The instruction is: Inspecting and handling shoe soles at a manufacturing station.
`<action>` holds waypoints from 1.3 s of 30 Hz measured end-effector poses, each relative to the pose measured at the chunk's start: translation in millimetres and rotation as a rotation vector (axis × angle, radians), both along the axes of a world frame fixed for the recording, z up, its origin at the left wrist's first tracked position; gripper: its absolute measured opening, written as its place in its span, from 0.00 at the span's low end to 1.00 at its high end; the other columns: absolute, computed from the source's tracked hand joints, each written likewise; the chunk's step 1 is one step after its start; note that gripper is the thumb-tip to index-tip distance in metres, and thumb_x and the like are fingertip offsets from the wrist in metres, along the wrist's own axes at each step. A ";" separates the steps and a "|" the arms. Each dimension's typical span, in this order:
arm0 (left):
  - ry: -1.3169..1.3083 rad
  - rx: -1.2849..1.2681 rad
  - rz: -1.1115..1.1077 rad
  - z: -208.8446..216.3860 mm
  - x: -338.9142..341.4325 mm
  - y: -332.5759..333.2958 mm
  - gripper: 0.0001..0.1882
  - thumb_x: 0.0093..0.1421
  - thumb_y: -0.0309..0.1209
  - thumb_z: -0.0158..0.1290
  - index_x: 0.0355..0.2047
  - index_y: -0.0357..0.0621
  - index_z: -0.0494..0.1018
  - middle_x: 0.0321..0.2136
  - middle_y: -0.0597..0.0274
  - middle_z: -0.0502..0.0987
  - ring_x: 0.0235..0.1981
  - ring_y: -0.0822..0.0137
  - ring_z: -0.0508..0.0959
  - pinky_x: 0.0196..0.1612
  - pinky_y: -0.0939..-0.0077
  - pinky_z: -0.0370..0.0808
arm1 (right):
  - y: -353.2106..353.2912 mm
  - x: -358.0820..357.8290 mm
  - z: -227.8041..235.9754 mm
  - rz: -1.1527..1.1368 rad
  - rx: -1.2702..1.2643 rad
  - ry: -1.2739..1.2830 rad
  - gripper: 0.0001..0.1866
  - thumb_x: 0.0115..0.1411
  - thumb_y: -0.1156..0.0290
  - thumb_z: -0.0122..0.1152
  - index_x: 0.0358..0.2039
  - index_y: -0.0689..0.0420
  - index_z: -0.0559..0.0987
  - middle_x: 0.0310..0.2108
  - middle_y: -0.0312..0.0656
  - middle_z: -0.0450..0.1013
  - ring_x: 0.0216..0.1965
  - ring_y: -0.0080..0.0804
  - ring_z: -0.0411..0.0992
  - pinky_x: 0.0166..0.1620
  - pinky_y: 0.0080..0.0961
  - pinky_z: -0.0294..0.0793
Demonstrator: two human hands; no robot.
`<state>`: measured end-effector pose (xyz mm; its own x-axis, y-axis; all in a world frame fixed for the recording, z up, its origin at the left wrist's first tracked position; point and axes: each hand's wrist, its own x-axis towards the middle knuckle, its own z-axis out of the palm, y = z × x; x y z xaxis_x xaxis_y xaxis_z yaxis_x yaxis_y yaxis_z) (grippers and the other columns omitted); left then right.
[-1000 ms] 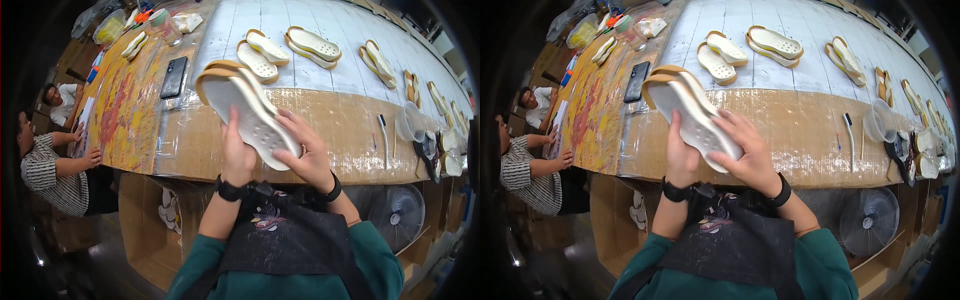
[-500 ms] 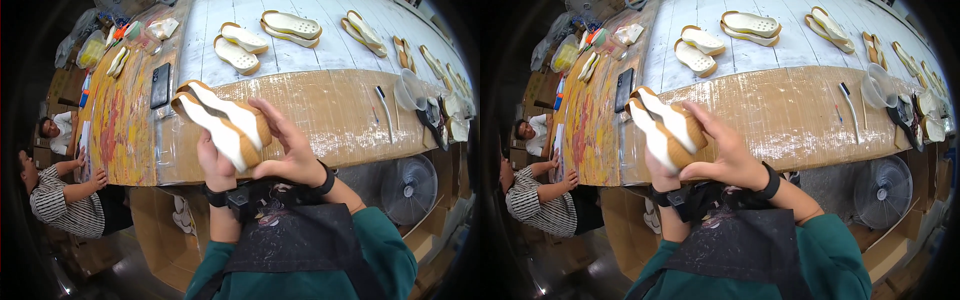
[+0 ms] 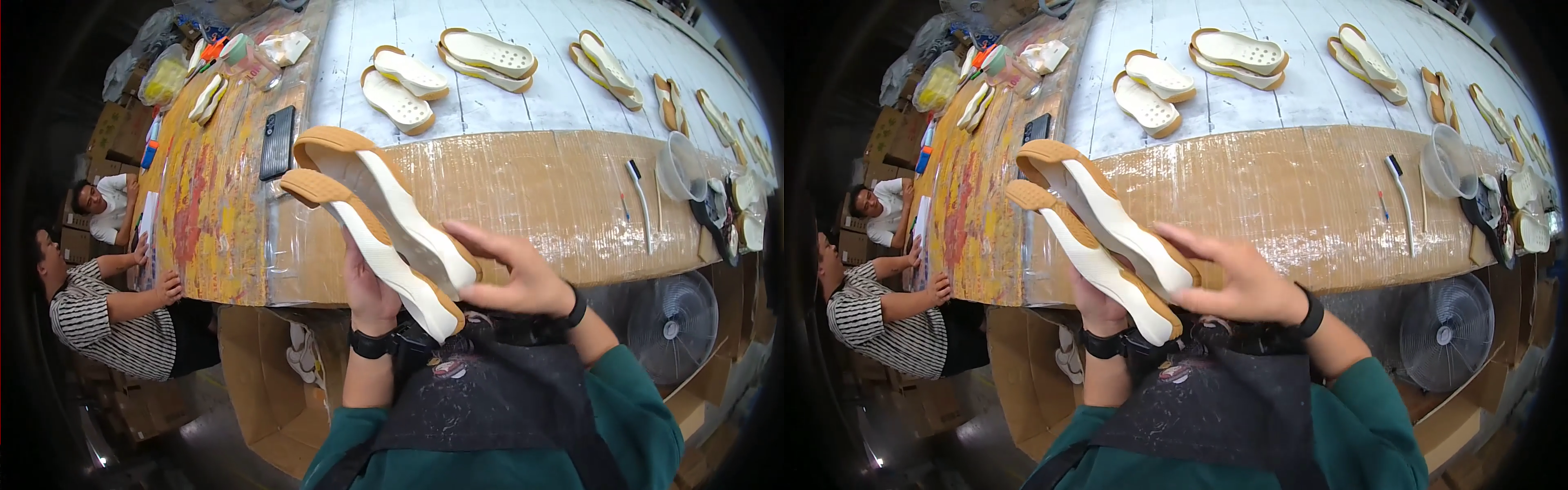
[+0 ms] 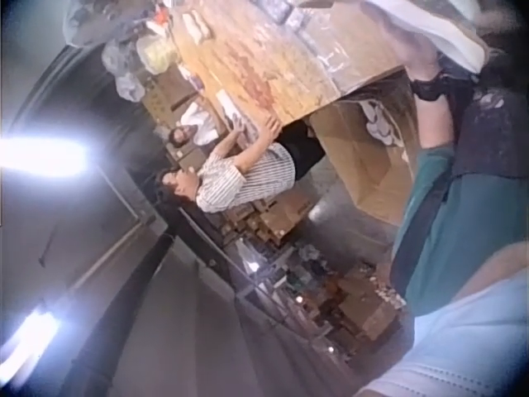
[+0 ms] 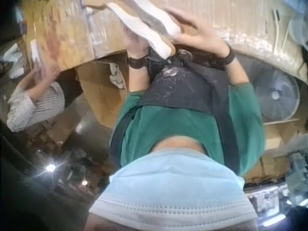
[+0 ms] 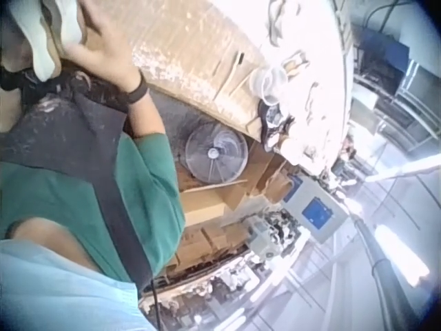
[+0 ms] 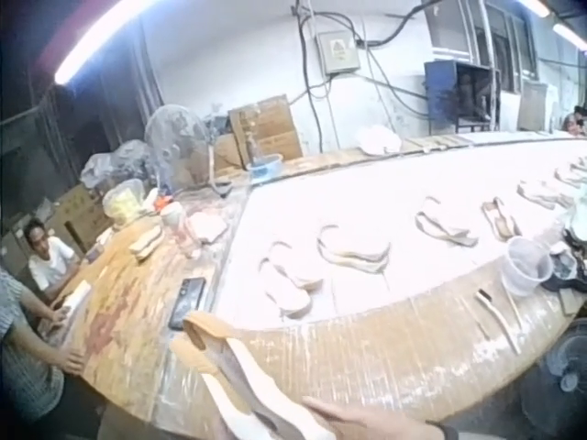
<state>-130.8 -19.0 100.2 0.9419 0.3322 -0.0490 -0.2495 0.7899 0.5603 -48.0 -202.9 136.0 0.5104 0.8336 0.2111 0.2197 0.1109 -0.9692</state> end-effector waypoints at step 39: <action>0.336 1.005 0.433 -62.0 26.6 23.4 0.24 0.58 0.30 0.44 0.53 0.36 0.53 0.56 0.50 0.46 0.57 0.58 0.49 0.58 0.68 0.48 | 229.9 228.9 -119.9 -0.511 -0.463 -0.080 0.27 0.40 0.64 0.57 0.43 0.62 0.70 0.33 0.51 0.73 0.35 0.39 0.73 0.36 0.29 0.72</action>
